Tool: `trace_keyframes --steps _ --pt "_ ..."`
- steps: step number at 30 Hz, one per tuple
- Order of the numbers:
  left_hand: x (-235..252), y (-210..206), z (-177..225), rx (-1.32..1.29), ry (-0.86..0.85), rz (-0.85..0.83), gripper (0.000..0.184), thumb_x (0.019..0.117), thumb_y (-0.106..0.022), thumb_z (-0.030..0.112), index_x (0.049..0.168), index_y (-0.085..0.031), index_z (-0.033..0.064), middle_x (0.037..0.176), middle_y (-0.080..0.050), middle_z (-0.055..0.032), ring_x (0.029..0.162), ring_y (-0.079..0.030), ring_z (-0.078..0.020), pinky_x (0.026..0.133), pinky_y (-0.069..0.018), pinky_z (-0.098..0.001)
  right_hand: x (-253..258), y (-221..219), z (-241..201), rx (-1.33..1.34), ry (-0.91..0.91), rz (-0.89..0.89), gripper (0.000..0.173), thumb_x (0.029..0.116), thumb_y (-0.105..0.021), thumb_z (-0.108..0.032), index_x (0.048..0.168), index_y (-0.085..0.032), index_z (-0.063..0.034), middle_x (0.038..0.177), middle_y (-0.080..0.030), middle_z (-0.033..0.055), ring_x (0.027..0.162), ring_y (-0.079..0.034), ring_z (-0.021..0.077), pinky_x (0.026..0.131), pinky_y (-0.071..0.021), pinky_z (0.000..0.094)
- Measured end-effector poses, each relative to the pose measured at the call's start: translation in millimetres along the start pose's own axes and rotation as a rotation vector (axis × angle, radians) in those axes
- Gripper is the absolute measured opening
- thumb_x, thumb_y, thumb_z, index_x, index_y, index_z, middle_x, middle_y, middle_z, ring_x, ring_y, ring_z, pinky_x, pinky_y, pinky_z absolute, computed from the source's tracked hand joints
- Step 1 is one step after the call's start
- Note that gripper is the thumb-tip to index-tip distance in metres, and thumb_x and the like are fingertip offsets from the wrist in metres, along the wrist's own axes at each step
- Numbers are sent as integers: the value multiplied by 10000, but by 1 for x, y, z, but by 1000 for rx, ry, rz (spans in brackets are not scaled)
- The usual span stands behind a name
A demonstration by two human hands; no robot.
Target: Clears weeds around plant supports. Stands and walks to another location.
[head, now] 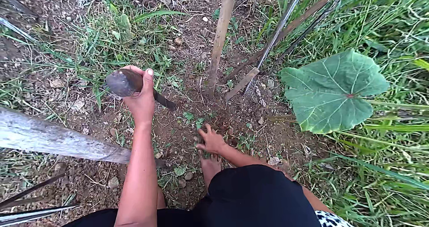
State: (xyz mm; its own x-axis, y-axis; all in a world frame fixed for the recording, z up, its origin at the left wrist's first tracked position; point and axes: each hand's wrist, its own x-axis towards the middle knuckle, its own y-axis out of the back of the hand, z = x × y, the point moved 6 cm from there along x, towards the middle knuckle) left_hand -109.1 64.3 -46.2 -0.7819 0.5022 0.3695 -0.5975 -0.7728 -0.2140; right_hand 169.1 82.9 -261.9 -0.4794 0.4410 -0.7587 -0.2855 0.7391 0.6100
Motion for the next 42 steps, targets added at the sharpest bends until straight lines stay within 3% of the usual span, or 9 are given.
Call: trace_keyframes --steps 2,6,11,14,21,26,32,38,42 --pt "0 0 1 -12 -2 -2 191 919 -641 -9 986 -532 133 797 -641 109 709 -654 -34 722 -596 -253 -4 -14 -9 -4 47 -88 759 965 -705 -382 1605 -359 -165 1692 -89 272 1395 -410 542 971 -495 660" --pt "2 2 2 -14 2 14 195 914 -637 -18 974 -531 134 790 -635 109 694 -652 -36 714 -599 -253 -5 -1 3 20 33 -136 376 976 -533 54 1347 -593 73 1479 -464 324 1344 -499 496 1075 -446 622" --pt "2 0 1 -11 -9 13 205 909 -643 -25 973 -532 135 782 -639 105 697 -651 -36 710 -595 -249 3 71 37 386 31 294 227 1004 -564 -19 1147 -725 51 1156 -707 278 1129 -668 443 1027 -487 623" --pt "3 0 1 -14 -4 22 206 904 -648 -29 971 -536 129 772 -642 97 687 -653 -43 700 -594 -251 0 117 30 407 119 458 231 984 -559 24 1153 -714 58 1194 -693 256 1158 -656 407 1048 -482 570" --pt "3 1 -1 -7 -6 23 189 915 -648 -11 985 -538 126 782 -637 103 703 -650 -37 721 -594 -258 42 55 20 -83 78 235 710 918 -771 -389 1540 -490 -197 1653 -223 301 1480 -259 569 1073 -296 799" --pt "3 1 -1 3 -1 16 186 917 -649 -7 995 -537 118 786 -639 106 708 -651 -31 723 -591 -247 29 27 9 -211 117 -22 421 975 -534 85 1386 -593 15 1537 -420 295 1435 -381 503 1095 -406 639" --pt "5 1 -3 -13 -14 16 208 898 -664 -18 1000 -548 121 806 -654 108 724 -663 -31 733 -600 -248 36 87 -9 -22 40 -117 261 1030 -560 -62 1192 -654 120 1241 -636 339 1207 -605 486 1027 -456 633" --pt "4 3 -5 -12 11 19 209 895 -669 -7 1006 -551 125 802 -666 85 708 -673 -53 700 -604 -251 23 268 -122 219 512 604 308 1044 -561 -129 1236 -660 91 1262 -646 296 1193 -635 409 1055 -477 527" --pt "-1 5 -1 -9 62 -39 191 945 -692 97 1085 -571 145 884 -681 57 753 -685 -82 723 -608 -267 13 316 -155 384 737 931 658 1025 -605 -206 1568 -329 43 1624 -255 325 1349 -534 410 1053 -520 476"
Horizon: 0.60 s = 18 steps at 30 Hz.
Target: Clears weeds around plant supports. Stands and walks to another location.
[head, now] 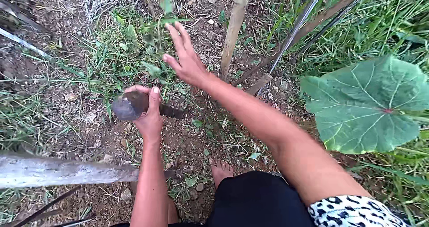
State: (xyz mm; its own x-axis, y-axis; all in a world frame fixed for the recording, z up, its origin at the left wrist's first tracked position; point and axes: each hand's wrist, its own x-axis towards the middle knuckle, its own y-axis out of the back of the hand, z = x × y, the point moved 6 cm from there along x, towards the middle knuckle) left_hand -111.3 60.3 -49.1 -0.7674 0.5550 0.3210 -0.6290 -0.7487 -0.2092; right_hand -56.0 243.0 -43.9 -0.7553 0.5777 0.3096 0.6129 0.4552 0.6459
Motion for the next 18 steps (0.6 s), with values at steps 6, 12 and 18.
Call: trace_keyframes --steps 6,12,18 --pt "4 -1 -7 25 -33 65 207 872 -658 -15 987 -589 143 800 -684 93 708 -677 -68 718 -612 -282 -122 -107 147 -326 -496 -701 337 962 -680 -142 1272 -688 -10 1596 -314 327 1482 -287 521 1131 -344 684" --pt "3 -2 -6 13 -90 43 187 870 -669 0 938 -601 160 777 -681 94 669 -665 -60 683 -610 -262 -137 -116 172 -257 -610 -785 317 970 -613 14 1273 -623 105 1446 -530 274 1375 -485 451 1085 -447 605" --pt "7 -1 -4 21 -142 4 178 899 -675 26 976 -604 171 806 -694 103 697 -677 -60 700 -611 -256 -20 -61 72 -34 -122 -148 530 935 -630 35 1456 -557 -32 1606 -313 322 1407 -463 464 1133 -442 533"
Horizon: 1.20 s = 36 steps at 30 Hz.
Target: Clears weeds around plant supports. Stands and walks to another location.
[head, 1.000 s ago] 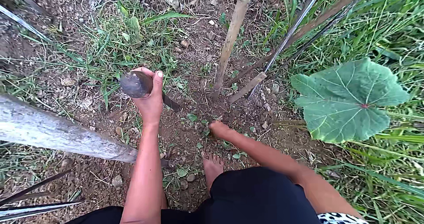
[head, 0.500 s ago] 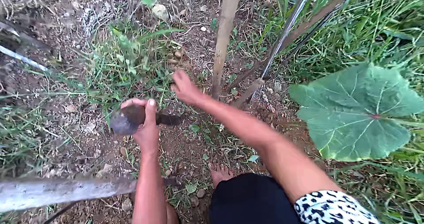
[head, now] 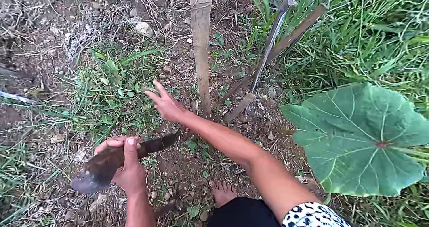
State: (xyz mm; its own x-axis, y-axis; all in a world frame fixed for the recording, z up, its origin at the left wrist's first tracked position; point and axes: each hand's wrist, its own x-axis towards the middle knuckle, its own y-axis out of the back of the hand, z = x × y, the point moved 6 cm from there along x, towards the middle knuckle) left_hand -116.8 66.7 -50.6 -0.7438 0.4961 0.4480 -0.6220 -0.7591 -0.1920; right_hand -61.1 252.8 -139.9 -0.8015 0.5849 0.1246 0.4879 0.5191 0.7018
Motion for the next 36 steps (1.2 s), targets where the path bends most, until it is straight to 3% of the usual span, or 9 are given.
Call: trace_keyframes --steps 4,10,17,20,22,24,29,33,36 --pt "0 0 2 12 23 25 192 890 -656 -1 969 -589 160 799 -690 103 693 -677 -54 699 -610 -248 -20 2 -40 -31 93 94 489 907 -685 -3 1380 -657 -122 1619 -287 318 1414 -442 473 1100 -446 579" --pt "-3 2 -1 11 63 65 200 867 -640 -30 954 -579 139 756 -672 88 654 -660 -63 671 -607 -260 -85 -46 77 -244 -344 -298 452 883 -675 59 1328 -602 94 1494 -465 321 1415 -428 478 1169 -368 575" --pt "-3 2 1 24 117 120 211 851 -664 -11 942 -598 167 758 -667 108 668 -656 -39 676 -595 -236 -51 -30 119 -726 -705 -514 439 1059 -394 29 1474 -397 171 1640 -137 389 1544 -65 553 1195 -61 740" --pt "-5 2 2 36 108 113 205 861 -689 22 943 -620 197 785 -669 136 701 -652 -14 700 -592 -224 -51 -18 132 -672 -951 -468 580 1050 -430 24 1555 -184 168 1642 -72 400 1531 -122 557 1207 -163 673" --pt "-7 0 3 35 106 109 203 859 -696 32 931 -631 210 792 -669 146 708 -652 -6 708 -592 -218 -54 -16 131 -692 -992 -565 532 1044 -455 22 1517 -268 178 1599 -244 389 1477 -316 515 1161 -311 601" --pt "-8 -2 2 25 111 101 200 861 -703 40 922 -634 217 798 -670 147 718 -656 -6 714 -593 -214 -57 -21 133 -678 -991 -627 462 1044 -461 16 1458 -367 197 1543 -379 366 1448 -397 476 1178 -322 561" --pt "-7 -3 1 15 90 92 203 870 -737 66 937 -641 232 826 -686 147 739 -668 -3 704 -593 -198 -37 -29 135 -603 -1006 -537 343 1035 -475 -12 1323 -553 157 1429 -529 328 1332 -534 465 1039 -454 605" --pt "-5 -4 0 -1 78 100 175 873 -728 51 917 -639 195 803 -679 120 704 -658 -13 688 -590 -200 -18 -48 148 -535 -664 -500 507 937 -634 30 1428 -517 77 1563 -374 320 1411 -408 518 1074 -383 696" --pt "-3 -5 2 -3 49 60 173 897 -720 62 933 -635 208 824 -679 130 732 -662 -3 708 -588 -189 -13 -50 161 -570 -658 -443 715 895 -673 68 1552 -396 9 1690 -165 252 1485 -251 562 1070 -297 789"
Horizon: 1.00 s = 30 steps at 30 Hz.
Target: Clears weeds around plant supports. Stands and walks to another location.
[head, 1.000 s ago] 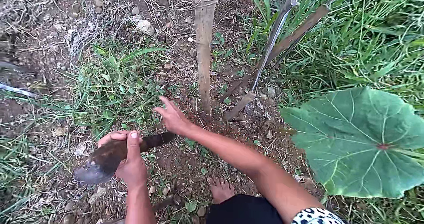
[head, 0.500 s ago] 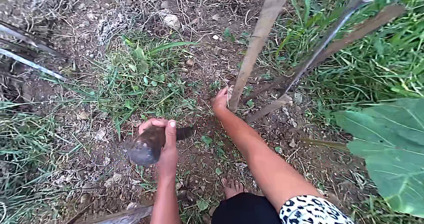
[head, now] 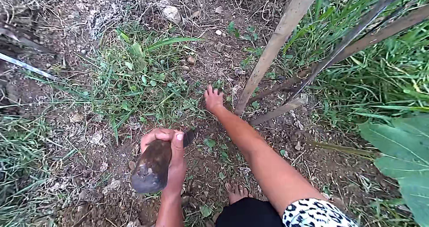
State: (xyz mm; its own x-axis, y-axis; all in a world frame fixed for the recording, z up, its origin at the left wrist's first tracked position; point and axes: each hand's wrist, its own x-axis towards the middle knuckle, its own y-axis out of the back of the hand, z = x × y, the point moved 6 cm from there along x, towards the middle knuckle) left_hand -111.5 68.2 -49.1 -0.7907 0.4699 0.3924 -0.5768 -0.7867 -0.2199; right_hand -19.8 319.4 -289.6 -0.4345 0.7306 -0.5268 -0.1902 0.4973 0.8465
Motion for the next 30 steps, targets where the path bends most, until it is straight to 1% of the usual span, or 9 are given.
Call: trace_keyframes --steps 3,6,8,10,13,18,22,25,30 --pt "4 0 -1 -12 -19 -27 172 905 -724 78 942 -643 225 833 -683 143 747 -668 1 744 -593 -191 7 2 10 76 -177 37 808 880 -679 76 1599 -323 -26 1717 -37 233 1518 -91 597 1061 -248 841" --pt "5 2 -1 0 -23 -36 146 932 -718 109 971 -650 232 862 -682 143 775 -667 7 763 -585 -180 26 -3 20 49 -318 28 790 955 -589 33 1633 -186 -11 1713 9 246 1467 -229 610 1016 -345 794" --pt "4 4 -1 13 -13 -31 136 942 -712 131 978 -642 241 865 -672 145 796 -664 6 788 -583 -187 38 -2 24 45 -351 41 717 984 -545 18 1606 -189 61 1672 -117 321 1415 -352 577 1025 -377 724" --pt "3 6 -2 15 -25 -33 119 955 -705 158 986 -628 242 877 -671 147 822 -667 6 804 -578 -188 38 13 18 46 -377 -34 573 995 -573 -41 1488 -359 160 1530 -384 374 1389 -447 515 1053 -414 659" --pt "2 9 -3 29 -35 -41 103 974 -695 200 1011 -616 254 900 -655 150 853 -661 7 822 -574 -184 45 43 12 200 -362 -65 408 1001 -586 -172 1298 -604 106 1413 -551 324 1340 -525 477 1044 -442 661" --pt "1 13 -3 50 -48 -57 60 998 -663 223 1022 -622 260 878 -637 147 837 -651 10 838 -566 -187 59 61 61 414 -552 470 537 1044 -413 -268 1468 -490 54 1607 -306 339 1491 -303 514 1141 -282 701" --pt "2 15 -3 44 -65 -63 43 1011 -641 230 1013 -602 247 847 -625 140 804 -641 10 817 -563 -188 57 36 90 321 -787 402 968 867 -703 -286 1634 -176 -21 1696 25 295 1542 -32 557 1116 -140 826" --pt "0 21 -2 31 -72 -45 42 1010 -644 237 1003 -602 237 829 -618 132 786 -633 5 799 -558 -184 55 34 97 338 -859 419 1032 870 -682 -229 1659 -34 -78 1699 6 283 1543 -151 503 1153 -256 694" --pt "0 22 -2 34 -78 -43 40 1012 -640 235 1009 -600 239 829 -620 137 788 -636 9 811 -558 -181 52 42 105 370 -890 399 909 926 -622 -170 1639 -82 -5 1654 -246 261 1549 -234 379 1218 -233 546"
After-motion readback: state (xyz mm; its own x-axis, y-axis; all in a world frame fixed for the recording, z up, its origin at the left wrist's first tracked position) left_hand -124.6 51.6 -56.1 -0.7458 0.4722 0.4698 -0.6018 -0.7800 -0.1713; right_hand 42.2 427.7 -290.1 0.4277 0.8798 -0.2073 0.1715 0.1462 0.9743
